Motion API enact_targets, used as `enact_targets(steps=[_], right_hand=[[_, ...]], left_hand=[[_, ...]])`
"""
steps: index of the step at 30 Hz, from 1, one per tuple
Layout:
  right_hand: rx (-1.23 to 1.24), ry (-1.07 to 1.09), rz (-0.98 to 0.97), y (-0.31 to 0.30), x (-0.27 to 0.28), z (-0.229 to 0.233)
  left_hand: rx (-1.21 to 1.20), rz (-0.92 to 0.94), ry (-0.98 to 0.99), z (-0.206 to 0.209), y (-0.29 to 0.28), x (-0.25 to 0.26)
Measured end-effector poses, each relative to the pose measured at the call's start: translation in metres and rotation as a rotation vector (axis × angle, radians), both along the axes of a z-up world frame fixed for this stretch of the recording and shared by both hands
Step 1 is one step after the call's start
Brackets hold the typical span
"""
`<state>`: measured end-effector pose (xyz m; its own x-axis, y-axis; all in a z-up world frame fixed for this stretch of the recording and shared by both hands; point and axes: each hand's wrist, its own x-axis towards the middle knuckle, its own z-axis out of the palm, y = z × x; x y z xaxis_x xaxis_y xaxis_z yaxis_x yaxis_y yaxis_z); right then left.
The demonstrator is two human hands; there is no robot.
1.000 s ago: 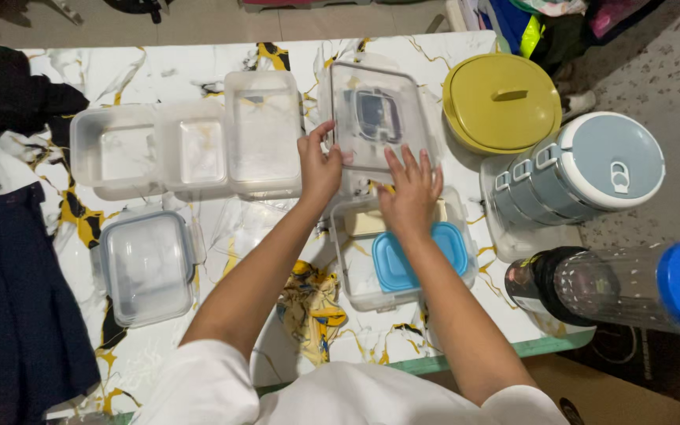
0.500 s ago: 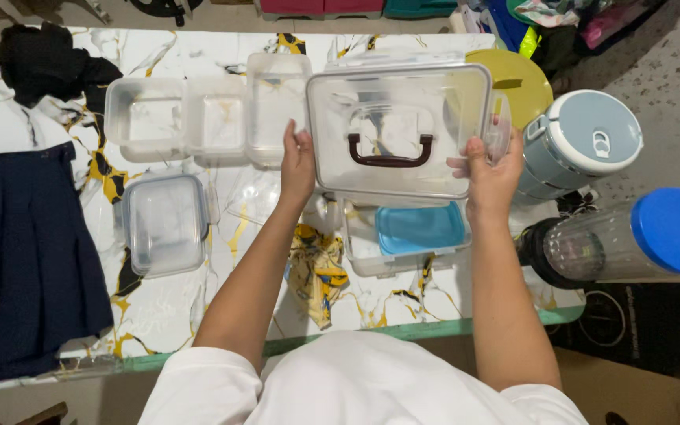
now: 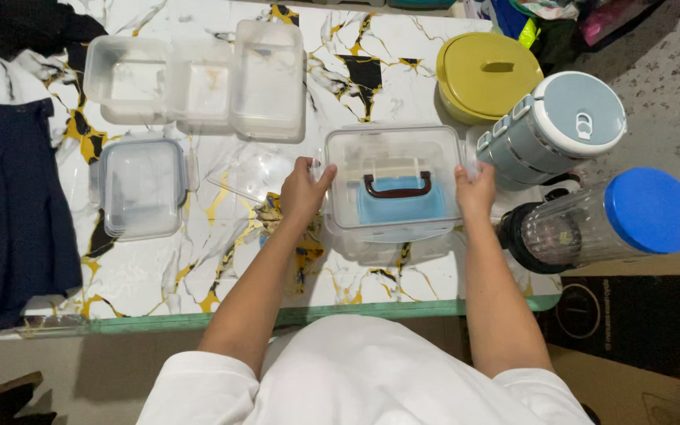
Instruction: The person opens and closes several plastic food containers, wipes them with a cloth, and stacks them on a table. They also handle a blue rubber seal and a tiered lunch box, arranging items in a tidy manner.
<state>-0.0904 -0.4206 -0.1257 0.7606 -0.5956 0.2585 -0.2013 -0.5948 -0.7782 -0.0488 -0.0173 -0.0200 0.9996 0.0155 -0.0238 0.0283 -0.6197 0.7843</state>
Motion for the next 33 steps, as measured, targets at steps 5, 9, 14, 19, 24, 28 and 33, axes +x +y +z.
enact_targets(steps=[5,9,14,19,24,28,33], right_hand=[[-0.156,0.209,-0.032,-0.003,0.005,-0.034],[-0.183,0.133,0.003,0.001,0.005,-0.040],[-0.109,0.239,0.004,-0.006,0.005,-0.034],[-0.101,0.275,0.043,-0.005,-0.004,-0.028],[-0.047,0.300,0.052,0.008,-0.011,-0.022],[-0.130,0.288,0.038,0.012,-0.016,-0.018],[-0.169,0.251,0.042,0.008,-0.017,-0.018]], left_hand=[[0.048,0.065,0.062,-0.021,-0.003,0.001],[0.065,0.084,0.087,-0.031,-0.001,-0.005],[0.014,0.113,0.107,-0.043,-0.013,-0.008],[0.033,0.159,0.049,-0.045,-0.019,-0.012],[0.076,0.144,0.148,-0.038,-0.011,-0.020],[0.056,0.101,0.183,-0.031,-0.015,-0.023],[0.031,0.060,0.138,-0.031,-0.020,-0.031]])
